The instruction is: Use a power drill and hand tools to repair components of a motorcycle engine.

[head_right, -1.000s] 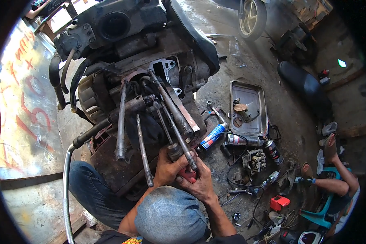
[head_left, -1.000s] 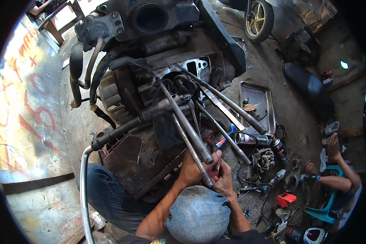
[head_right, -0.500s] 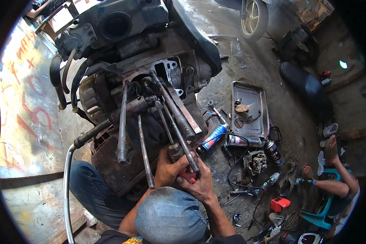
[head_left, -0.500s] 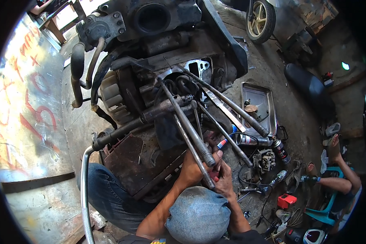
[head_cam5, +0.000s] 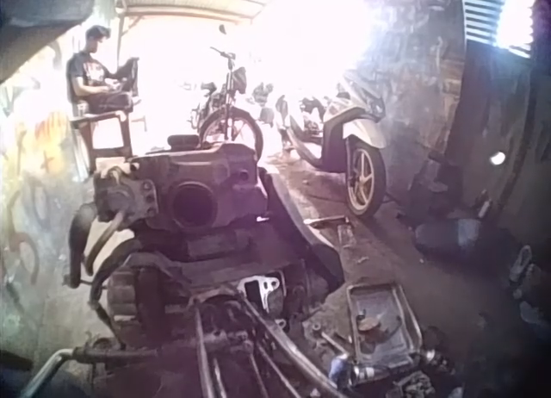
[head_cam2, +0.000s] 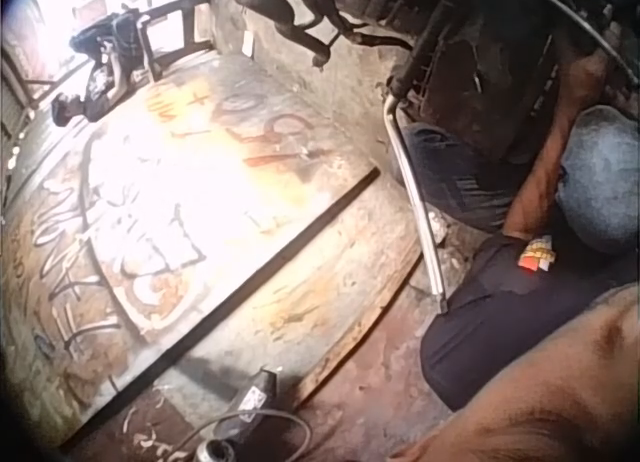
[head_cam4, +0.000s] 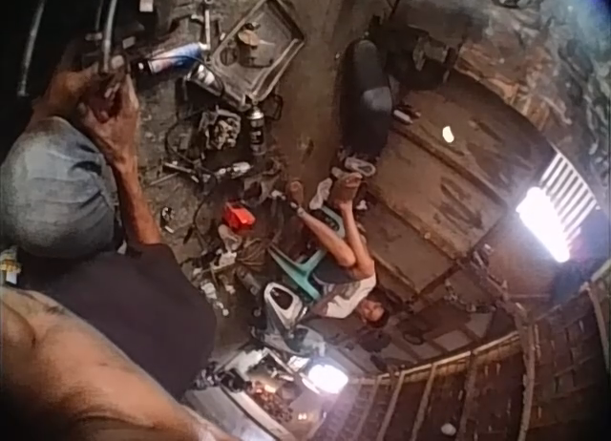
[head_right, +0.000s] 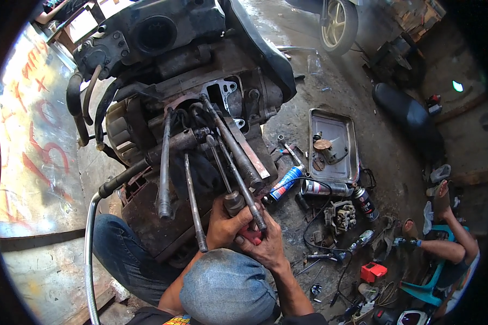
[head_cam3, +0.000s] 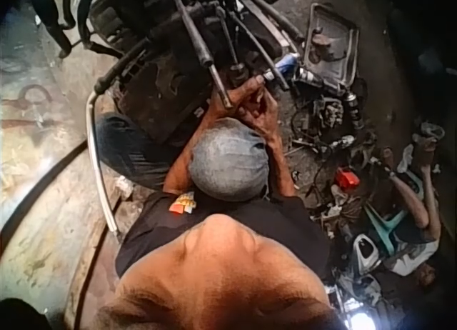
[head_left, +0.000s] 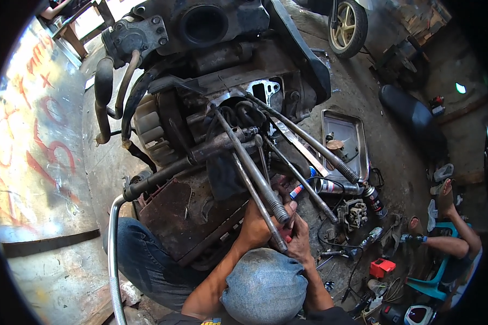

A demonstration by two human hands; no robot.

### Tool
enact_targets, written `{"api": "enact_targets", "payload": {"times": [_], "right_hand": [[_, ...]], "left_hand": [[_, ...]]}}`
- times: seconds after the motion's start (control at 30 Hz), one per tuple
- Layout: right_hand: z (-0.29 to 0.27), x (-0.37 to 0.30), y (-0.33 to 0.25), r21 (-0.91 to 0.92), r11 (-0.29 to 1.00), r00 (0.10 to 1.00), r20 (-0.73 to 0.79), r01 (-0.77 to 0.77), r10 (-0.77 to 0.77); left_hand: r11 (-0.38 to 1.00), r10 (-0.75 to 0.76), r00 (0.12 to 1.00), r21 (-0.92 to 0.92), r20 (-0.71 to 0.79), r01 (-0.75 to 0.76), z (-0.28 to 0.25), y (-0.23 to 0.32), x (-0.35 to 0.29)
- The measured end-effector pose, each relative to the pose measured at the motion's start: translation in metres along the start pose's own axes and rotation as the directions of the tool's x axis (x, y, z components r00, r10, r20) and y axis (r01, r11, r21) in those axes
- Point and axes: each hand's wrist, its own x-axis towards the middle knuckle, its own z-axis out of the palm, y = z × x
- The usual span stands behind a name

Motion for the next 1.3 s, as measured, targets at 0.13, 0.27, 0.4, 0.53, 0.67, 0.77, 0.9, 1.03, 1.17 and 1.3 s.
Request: {"api": "enact_targets", "payload": {"times": [0.13,0.27,0.4,0.53,0.67,0.77,0.9,1.03,1.17,1.3], "right_hand": [[0.000,-0.001,0.001,0.026,1.000,1.000,-0.010,0.006,-0.006],[0.000,-0.001,0.002,0.032,0.999,0.999,-0.019,0.028,-0.028],[-0.001,0.000,-0.001,-0.001,1.000,1.000,0.002,0.015,-0.015],[0.001,0.001,0.001,-0.010,0.997,0.997,-0.029,0.071,-0.071],[0.001,-0.001,0.007,-0.023,0.998,0.997,-0.026,0.066,-0.067],[0.002,0.000,-0.001,0.001,1.000,1.000,-0.022,-0.022,0.022],[0.001,0.001,-0.003,0.004,1.000,0.999,-0.026,0.025,-0.025],[0.004,0.002,-0.006,0.027,0.999,0.999,-0.044,0.029,-0.028],[0.001,0.001,0.000,-0.007,0.999,0.998,-0.040,0.037,-0.038],[0.001,0.001,-0.007,-0.010,1.000,1.000,-0.016,0.024,-0.024]], "left_hand": [[1.000,-0.019,1.000,-0.002,-0.001,0.019,0.002,0.002,-0.001],[0.999,-0.047,0.999,-0.026,-0.007,0.047,0.001,0.002,-0.001],[0.999,-0.045,0.999,-0.008,-0.002,0.045,0.001,0.002,-0.001],[0.999,-0.050,0.998,0.003,-0.029,0.050,0.002,0.001,0.000],[1.000,-0.018,1.000,0.025,-0.004,0.018,-0.002,-0.008,0.001],[1.000,-0.009,1.000,0.020,-0.011,0.009,0.001,0.000,0.000],[0.999,-0.049,0.999,-0.011,-0.009,0.049,-0.001,-0.001,-0.001],[1.000,-0.023,1.000,0.008,0.009,0.023,-0.003,-0.003,0.001],[0.995,-0.086,0.996,-0.054,-0.005,0.085,0.003,0.005,-0.001],[0.999,-0.028,1.000,-0.032,0.001,0.028,0.001,0.002,0.001]]}}
